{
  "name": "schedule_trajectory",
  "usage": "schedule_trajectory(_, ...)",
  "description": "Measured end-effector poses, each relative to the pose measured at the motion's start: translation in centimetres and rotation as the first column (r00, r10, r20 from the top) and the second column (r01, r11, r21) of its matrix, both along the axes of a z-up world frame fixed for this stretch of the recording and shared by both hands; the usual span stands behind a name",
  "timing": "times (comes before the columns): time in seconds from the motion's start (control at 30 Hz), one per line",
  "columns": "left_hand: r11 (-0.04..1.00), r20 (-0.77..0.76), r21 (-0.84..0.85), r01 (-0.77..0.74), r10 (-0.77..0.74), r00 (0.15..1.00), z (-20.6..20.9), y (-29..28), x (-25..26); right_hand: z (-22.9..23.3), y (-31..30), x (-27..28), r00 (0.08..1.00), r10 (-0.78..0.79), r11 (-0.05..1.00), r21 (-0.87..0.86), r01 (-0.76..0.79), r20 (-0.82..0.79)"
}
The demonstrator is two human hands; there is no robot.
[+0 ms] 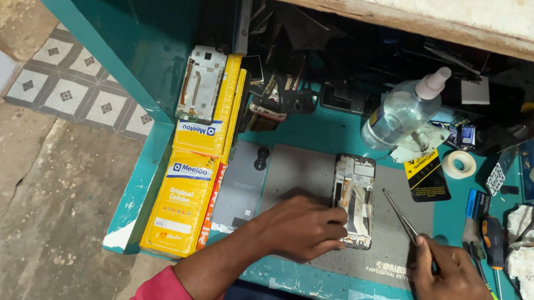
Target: The person uses tweezers to manipulate small components on a disassembled mobile phone placed on a workbench. The hands carefully adjust and reposition internal parts while the phone remains open on the table.
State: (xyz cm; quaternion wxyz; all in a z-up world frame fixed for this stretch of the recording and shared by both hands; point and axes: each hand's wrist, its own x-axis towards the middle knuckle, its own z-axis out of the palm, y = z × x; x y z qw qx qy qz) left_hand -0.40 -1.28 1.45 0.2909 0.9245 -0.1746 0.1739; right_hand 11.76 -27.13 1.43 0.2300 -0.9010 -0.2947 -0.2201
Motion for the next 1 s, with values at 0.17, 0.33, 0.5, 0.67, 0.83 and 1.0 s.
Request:
schedule_trajectory(0.17,1.000,0.019,0.026,-0.004,0.004,1.000,0.2,0.1,0.1,0.2,0.3,0.0,0.998,0.016,1.000,0.018,-0.017,0.065)
schedule_trajectory(0.33,0.997,0.029,0.052,-0.054,0.053,0.998,-0.9,0.2,0.5,-0.6,-0.4,0.4,0.997,0.050,0.999,0.005,-0.050,0.065)
schedule_trajectory(0.5,0.992,0.080,0.085,-0.094,0.087,0.993,-2.3,1.0,0.6,-1.8,-1.1,1.1,0.970,0.206,0.978,-0.068,-0.199,0.129)
schedule_trajectory(0.67,0.990,0.136,0.074,-0.122,0.111,0.984,-1.5,1.3,0.5,-1.5,0.4,0.3,0.874,0.472,0.880,-0.121,-0.459,0.119)
schedule_trajectory(0.83,0.985,0.096,0.135,-0.105,0.093,0.991,-0.5,1.4,0.5,-0.3,1.9,-1.7,0.818,0.575,0.810,-0.134,-0.571,-0.012)
schedule_trajectory(1.0,0.989,0.101,0.134,-0.062,0.048,0.994,-0.8,1.2,0.4,0.0,2.9,-1.8,0.788,0.613,0.772,-0.170,-0.612,-0.052)
